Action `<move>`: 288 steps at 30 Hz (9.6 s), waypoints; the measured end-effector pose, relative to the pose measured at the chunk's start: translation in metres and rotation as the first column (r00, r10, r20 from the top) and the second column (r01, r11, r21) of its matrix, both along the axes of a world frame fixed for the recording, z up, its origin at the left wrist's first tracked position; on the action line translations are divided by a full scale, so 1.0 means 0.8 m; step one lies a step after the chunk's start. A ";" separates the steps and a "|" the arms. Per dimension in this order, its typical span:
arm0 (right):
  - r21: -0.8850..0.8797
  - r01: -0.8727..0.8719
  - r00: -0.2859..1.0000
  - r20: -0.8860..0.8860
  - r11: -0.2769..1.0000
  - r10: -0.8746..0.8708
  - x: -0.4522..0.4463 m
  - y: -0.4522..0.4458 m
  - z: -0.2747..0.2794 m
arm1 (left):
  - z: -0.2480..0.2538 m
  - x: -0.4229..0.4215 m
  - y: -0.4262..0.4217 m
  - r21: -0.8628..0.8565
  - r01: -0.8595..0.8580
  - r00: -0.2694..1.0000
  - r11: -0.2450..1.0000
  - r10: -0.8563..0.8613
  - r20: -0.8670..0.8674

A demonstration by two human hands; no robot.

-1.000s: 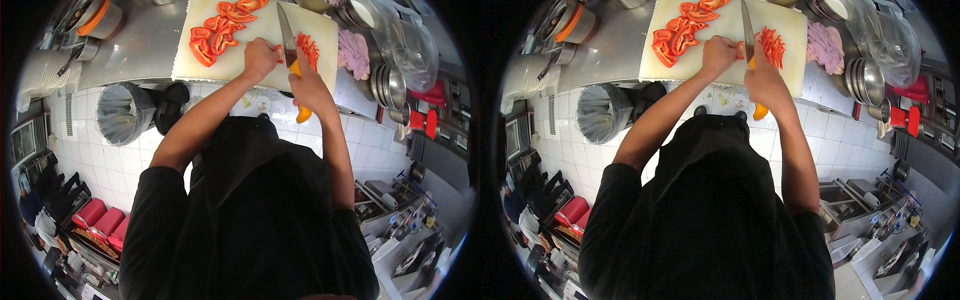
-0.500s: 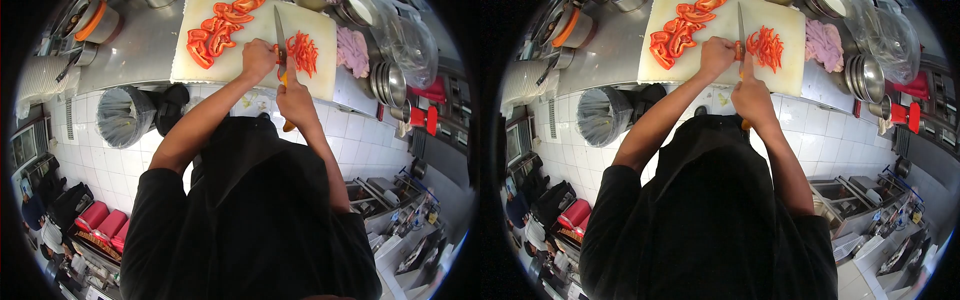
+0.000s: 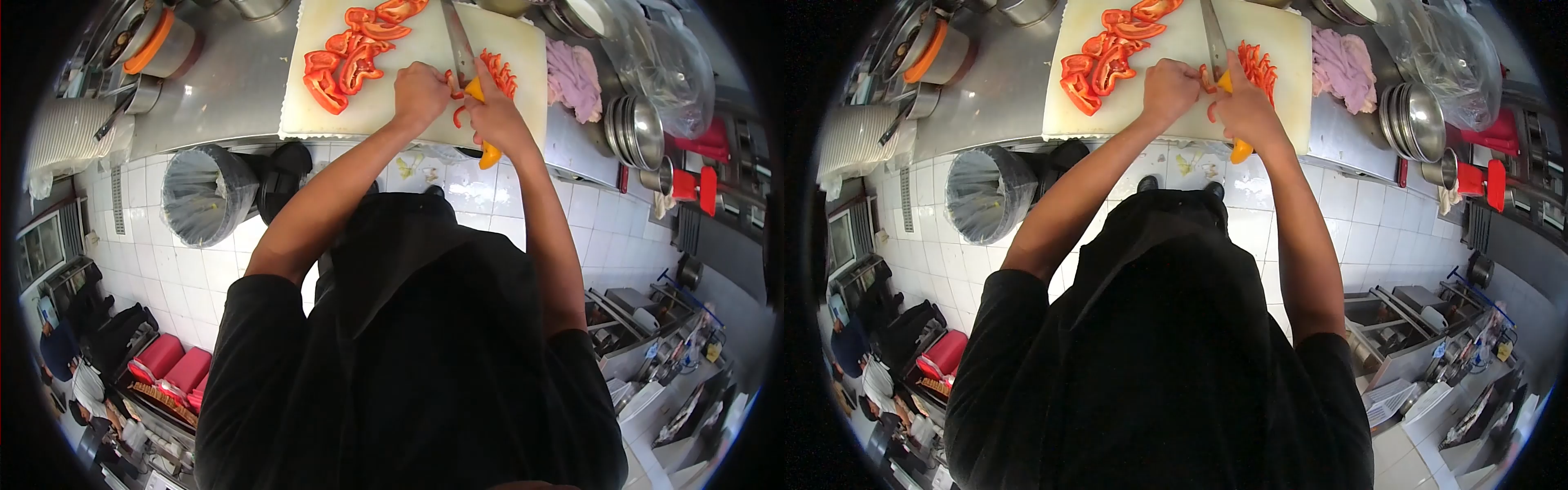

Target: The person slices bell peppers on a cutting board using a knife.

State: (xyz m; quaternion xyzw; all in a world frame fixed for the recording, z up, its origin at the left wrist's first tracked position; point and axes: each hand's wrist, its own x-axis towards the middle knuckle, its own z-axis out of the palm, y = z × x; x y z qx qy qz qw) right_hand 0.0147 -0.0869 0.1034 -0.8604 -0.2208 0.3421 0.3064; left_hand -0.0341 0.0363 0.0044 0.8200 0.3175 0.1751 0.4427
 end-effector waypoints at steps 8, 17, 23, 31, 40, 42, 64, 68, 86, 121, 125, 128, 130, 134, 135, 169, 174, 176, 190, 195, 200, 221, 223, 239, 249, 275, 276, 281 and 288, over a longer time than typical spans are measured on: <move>-0.074 -0.015 1.000 0.005 0.997 0.016 -0.023 -0.017 0.035 | 0.000 -0.009 0.009 -0.158 0.055 0.998 0.986 -0.055 0.003; -0.125 -0.060 0.995 0.068 0.990 0.069 -0.038 -0.029 0.056 | 0.006 -0.005 0.015 -0.019 0.121 0.992 0.992 -0.121 0.037; -0.143 -0.094 0.974 0.193 0.985 0.121 -0.051 -0.041 0.026 | -0.002 0.000 0.012 0.001 0.116 0.993 0.993 -0.116 -0.006; -0.178 -0.081 0.988 0.118 0.981 0.103 -0.058 -0.033 0.027 | -0.007 -0.004 0.009 0.061 0.130 0.990 0.990 -0.133 0.050; -0.185 -0.091 0.972 0.198 0.979 0.127 -0.059 -0.031 0.004 | -0.003 -0.006 0.005 0.008 0.122 0.991 0.993 -0.122 0.055; -0.172 -0.081 0.974 0.193 0.982 0.114 -0.060 -0.030 -0.002 | -0.004 -0.007 0.005 0.014 0.118 0.991 0.993 -0.118 0.064; 0.132 -0.079 0.930 0.368 0.988 0.025 -0.036 -0.006 -0.065 | -0.013 -0.001 0.008 -0.019 0.118 0.992 0.993 -0.117 0.047; 0.123 0.005 0.994 0.108 0.992 -0.019 0.005 -0.004 -0.062 | -0.003 0.002 0.007 0.105 0.100 0.994 0.989 -0.103 0.023; 0.220 0.049 0.999 -0.002 0.974 -0.050 -0.043 -0.061 -0.020 | 0.017 -0.069 -0.024 0.319 0.204 0.979 0.925 -0.187 -0.084; 0.193 0.186 0.943 0.239 0.963 -0.230 -0.083 -0.077 -0.051 | 0.078 0.105 0.194 0.075 0.525 0.842 0.847 -0.505 -0.190; 0.198 0.137 0.927 0.321 0.971 -0.196 -0.078 -0.075 -0.050 | 0.082 0.020 0.108 -0.010 0.635 0.757 0.773 -0.624 -0.191; 0.110 0.134 0.946 0.281 0.985 -0.160 -0.072 -0.069 -0.036 | 0.049 -0.016 0.073 0.008 0.649 0.742 0.761 -0.630 -0.228; 0.072 0.114 0.949 0.287 0.991 -0.130 -0.070 -0.065 -0.032 | 0.032 -0.029 0.061 0.094 0.608 0.785 0.788 -0.580 -0.218; 0.007 0.066 0.954 0.292 0.998 -0.065 -0.058 -0.048 -0.020 | 0.020 -0.044 0.054 0.181 0.445 0.895 0.877 -0.444 -0.049; -0.011 0.064 0.959 0.278 0.998 -0.058 -0.055 -0.043 -0.018 | 0.022 -0.052 0.047 0.222 0.393 0.918 0.892 -0.395 -0.038; -0.074 -0.129 0.973 0.182 0.989 0.141 -0.065 -0.066 0.018 | 0.004 -0.046 0.029 0.496 0.350 0.868 0.795 -0.474 0.149; -0.109 -0.116 0.959 0.246 0.987 0.140 -0.083 -0.065 0.022 | 0.002 -0.046 0.027 0.541 0.329 0.864 0.774 -0.479 0.159; -0.133 -0.105 0.955 0.264 0.985 0.138 -0.087 -0.062 0.022 | 0.000 -0.047 0.027 0.573 0.311 0.859 0.758 -0.482 0.172; -0.093 -0.079 0.965 0.242 0.993 0.099 -0.098 -0.050 0.006 | -0.014 -0.047 0.024 0.549 0.238 0.850 0.801 -0.445 0.281; 0.038 -0.110 0.899 0.430 0.993 0.083 -0.044 -0.023 -0.064 | -0.016 -0.046 0.028 0.547 0.252 0.841 0.798 -0.460 0.285; 0.001 -0.115 0.943 0.314 0.993 0.109 -0.016 -0.022 -0.024 | -0.014 -0.049 0.023 0.532 0.281 0.871 0.799 -0.445 0.207; 0.048 -0.136 0.891 0.443 0.990 0.101 -0.050 -0.022 -0.067 | -0.019 -0.040 0.019 0.587 0.161 0.891 0.793 -0.373 0.260; 0.103 -0.181 0.837 0.539 0.978 0.098 -0.022 -0.013 -0.082 | -0.019 -0.040 0.018 0.564 0.189 0.881 0.804 -0.393 0.265; -0.215 -0.072 0.969 0.216 0.974 0.120 -0.102 -0.040 0.043 | -0.016 -0.041 0.016 0.571 0.193 0.909 0.797 -0.365 0.201; 0.054 -0.094 0.940 0.334 0.994 0.071 -0.028 -0.011 -0.066 | -0.016 -0.041 0.019 0.558 0.193 0.888 0.807 -0.386 0.251; 0.183 -0.128 0.889 0.456 0.975 0.031 -0.032 -0.006 -0.083 | -0.025 -0.043 0.017 0.549 0.217 0.904 0.807 -0.378 0.198; 0.156 -0.076 0.940 0.339 0.985 0.019 -0.022 -0.001 -0.074 | -0.025 -0.041 0.019 0.542 0.218 0.905 0.811 -0.376 0.199; -0.050 -0.023 0.999 0.048 0.998 0.025 -0.018 0.008 0.015 | -0.018 -0.041 0.017 0.522 0.188 0.895 0.832 -0.364 0.257; -0.104 -0.090 0.959 0.258 0.990 0.114 -0.091 -0.033 0.038 | -0.018 -0.043 0.020 0.510 0.198 0.894 0.837 -0.367 0.256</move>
